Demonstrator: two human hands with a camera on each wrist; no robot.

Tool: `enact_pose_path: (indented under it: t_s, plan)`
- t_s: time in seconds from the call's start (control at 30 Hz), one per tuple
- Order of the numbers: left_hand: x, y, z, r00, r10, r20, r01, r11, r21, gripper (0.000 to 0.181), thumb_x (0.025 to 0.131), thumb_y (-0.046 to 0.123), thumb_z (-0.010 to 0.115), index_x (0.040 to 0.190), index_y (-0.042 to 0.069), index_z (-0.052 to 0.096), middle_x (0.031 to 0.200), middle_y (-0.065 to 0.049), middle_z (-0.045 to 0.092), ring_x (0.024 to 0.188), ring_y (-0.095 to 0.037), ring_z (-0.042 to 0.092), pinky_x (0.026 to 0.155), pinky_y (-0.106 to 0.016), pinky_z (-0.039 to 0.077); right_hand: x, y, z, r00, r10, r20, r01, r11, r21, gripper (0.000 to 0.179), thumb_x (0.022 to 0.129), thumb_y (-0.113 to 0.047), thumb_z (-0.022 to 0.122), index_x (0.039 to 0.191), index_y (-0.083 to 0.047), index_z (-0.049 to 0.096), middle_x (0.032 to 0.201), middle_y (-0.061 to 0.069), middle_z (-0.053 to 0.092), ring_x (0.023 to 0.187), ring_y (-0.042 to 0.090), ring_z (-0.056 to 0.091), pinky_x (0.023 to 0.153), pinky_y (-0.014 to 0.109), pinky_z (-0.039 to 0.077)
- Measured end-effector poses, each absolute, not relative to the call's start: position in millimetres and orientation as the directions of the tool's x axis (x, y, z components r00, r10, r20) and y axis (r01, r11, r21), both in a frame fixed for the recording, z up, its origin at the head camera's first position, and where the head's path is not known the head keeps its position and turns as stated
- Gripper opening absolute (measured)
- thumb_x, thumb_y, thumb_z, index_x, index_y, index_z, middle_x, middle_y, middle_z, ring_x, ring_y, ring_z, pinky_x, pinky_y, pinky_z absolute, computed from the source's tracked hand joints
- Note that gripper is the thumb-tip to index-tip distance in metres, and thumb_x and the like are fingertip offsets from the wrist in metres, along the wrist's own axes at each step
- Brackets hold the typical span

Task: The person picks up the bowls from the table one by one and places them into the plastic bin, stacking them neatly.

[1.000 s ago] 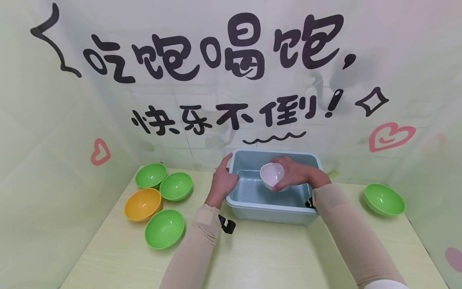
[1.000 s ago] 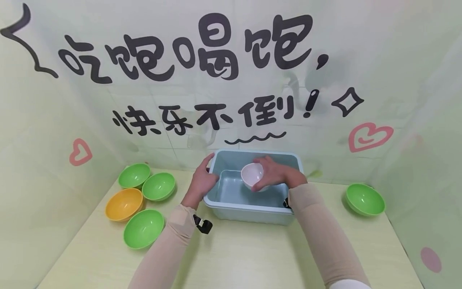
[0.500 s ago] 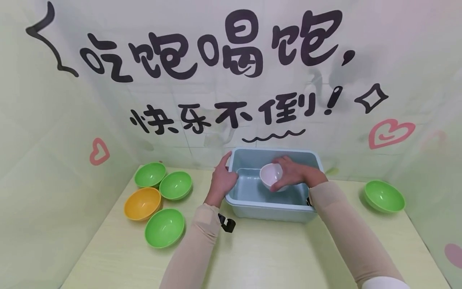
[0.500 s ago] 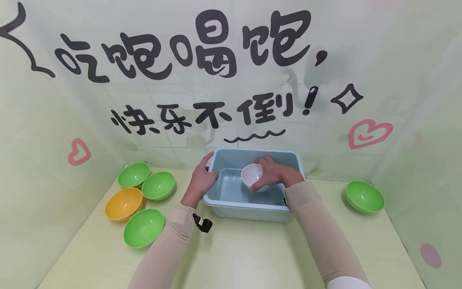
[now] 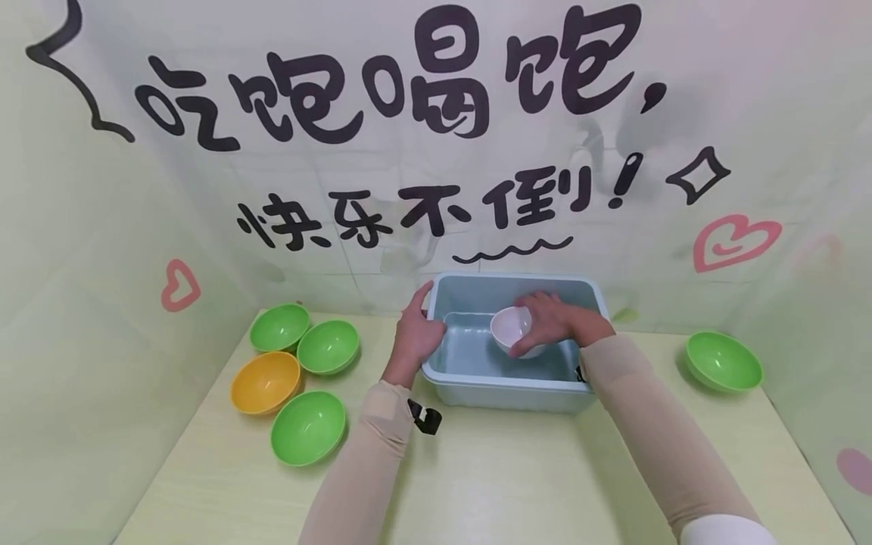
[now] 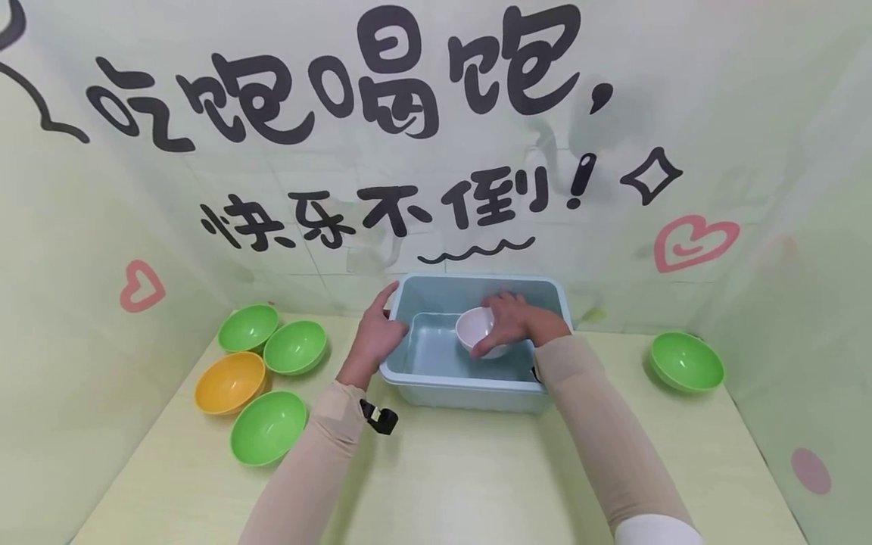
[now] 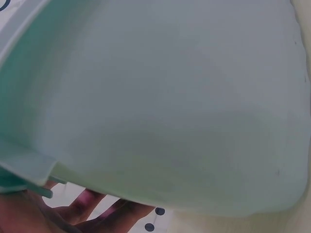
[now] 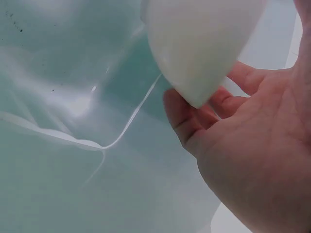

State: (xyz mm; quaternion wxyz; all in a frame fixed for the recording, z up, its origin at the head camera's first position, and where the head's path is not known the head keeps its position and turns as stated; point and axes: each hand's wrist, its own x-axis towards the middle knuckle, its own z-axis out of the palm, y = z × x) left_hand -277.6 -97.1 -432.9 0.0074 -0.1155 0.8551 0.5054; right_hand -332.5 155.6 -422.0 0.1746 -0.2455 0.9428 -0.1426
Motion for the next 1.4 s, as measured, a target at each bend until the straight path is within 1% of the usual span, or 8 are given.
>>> enact_pose_path:
  t_s: [0.1, 0.3, 0.53, 0.87, 1.07, 1.13, 1.27, 1.4]
  plan:
    - [-277.3, -97.5, -430.8, -0.975, -0.184, -0.123, -0.197, 0.462, 0.865, 0.082, 0.086, 0.005, 0.058, 0.159, 0.034, 0.034, 0.116, -0.016, 0.068, 0.097, -0.03, 0.066, 0.078, -0.046, 0.06, -333.6, 155.2, -421.4, -0.816, -0.503, -0.286, -0.392, 0.844, -0.366, 0.096, 0.071, -0.053, 0.083, 0.141, 0.003, 0.048, 0.134, 0.024, 0.055, 0.12, 0.037, 0.05, 0.107, 0.054, 0.042]
    - [-275.5, -97.6, -430.2, -0.975, -0.184, -0.126, -0.197, 0.446, 0.873, 0.082, 0.085, 0.004, 0.057, 0.159, 0.034, 0.034, 0.116, -0.017, 0.068, 0.097, -0.031, 0.067, 0.077, -0.045, 0.06, -335.8, 156.2, -423.2, -0.784, -0.525, -0.33, -0.352, 0.815, -0.459, 0.088, 0.072, -0.046, 0.086, 0.134, 0.005, 0.051, 0.117, 0.018, 0.063, 0.103, 0.028, 0.057, 0.096, 0.043, 0.047]
    - [-277.5, -95.9, -433.6, -0.974, -0.188, -0.123, -0.196, 0.444, 0.874, 0.083, 0.086, 0.003, 0.058, 0.159, 0.034, 0.034, 0.114, -0.016, 0.068, 0.096, -0.029, 0.065, 0.076, -0.043, 0.059, -333.4, 158.2, -422.4, -0.782, -0.496, -0.378, -0.335, 0.846, -0.415, 0.076, 0.073, -0.045, 0.085, 0.123, 0.004, 0.055, 0.102, 0.012, 0.063, 0.093, 0.025, 0.057, 0.086, 0.035, 0.047]
    - [-279.0, -95.7, -435.4, -0.975, -0.185, -0.124, -0.195, 0.439, 0.877, 0.082, 0.086, 0.003, 0.058, 0.158, 0.034, 0.035, 0.116, -0.017, 0.068, 0.099, -0.032, 0.066, 0.083, -0.051, 0.06, -332.3, 157.1, -422.2, -0.805, -0.436, -0.403, -0.303, 0.885, -0.353, 0.08, 0.073, -0.048, 0.085, 0.126, 0.003, 0.053, 0.106, 0.013, 0.062, 0.096, 0.027, 0.057, 0.09, 0.04, 0.048]
    - [-279.2, -95.5, -436.7, -0.976, -0.182, -0.123, -0.192, 0.436, 0.879, 0.082, 0.086, 0.003, 0.058, 0.159, 0.033, 0.034, 0.12, -0.019, 0.068, 0.102, -0.032, 0.066, 0.085, -0.053, 0.06, -328.5, 159.5, -422.8, -0.813, -0.361, -0.457, -0.19, 0.906, -0.378, 0.089, 0.071, -0.049, 0.087, 0.134, 0.0, 0.047, 0.116, 0.016, 0.057, 0.1, 0.028, 0.056, 0.071, 0.037, 0.055]
    - [-278.7, -95.0, -436.1, -0.976, -0.18, -0.126, -0.194, 0.433, 0.88, 0.082, 0.086, 0.003, 0.058, 0.159, 0.033, 0.034, 0.122, -0.019, 0.068, 0.102, -0.032, 0.066, 0.086, -0.053, 0.059, -327.6, 160.0, -422.9, -0.809, -0.343, -0.478, -0.16, 0.91, -0.383, 0.092, 0.072, -0.049, 0.086, 0.138, -0.001, 0.043, 0.122, 0.017, 0.053, 0.103, 0.029, 0.055, 0.067, 0.036, 0.056]
    - [-277.2, -94.5, -433.8, -0.975, -0.177, -0.133, -0.198, 0.426, 0.883, 0.082, 0.086, 0.003, 0.058, 0.159, 0.033, 0.034, 0.123, -0.02, 0.068, 0.103, -0.033, 0.066, 0.086, -0.053, 0.059, -327.8, 158.7, -422.6, -0.8, -0.322, -0.506, -0.159, 0.927, -0.339, 0.094, 0.074, -0.05, 0.084, 0.141, -0.001, 0.04, 0.128, 0.02, 0.047, 0.104, 0.029, 0.054, 0.076, 0.034, 0.055]
    - [-275.3, -95.0, -430.8, -0.975, -0.18, -0.132, -0.198, 0.421, 0.885, 0.083, 0.085, 0.003, 0.058, 0.159, 0.033, 0.034, 0.124, -0.02, 0.067, 0.105, -0.034, 0.066, 0.086, -0.053, 0.059, -327.7, 157.1, -421.1, -0.797, -0.31, -0.518, -0.185, 0.942, -0.279, 0.093, 0.075, -0.048, 0.082, 0.141, 0.002, 0.04, 0.13, 0.023, 0.044, 0.107, 0.032, 0.052, 0.092, 0.042, 0.052]
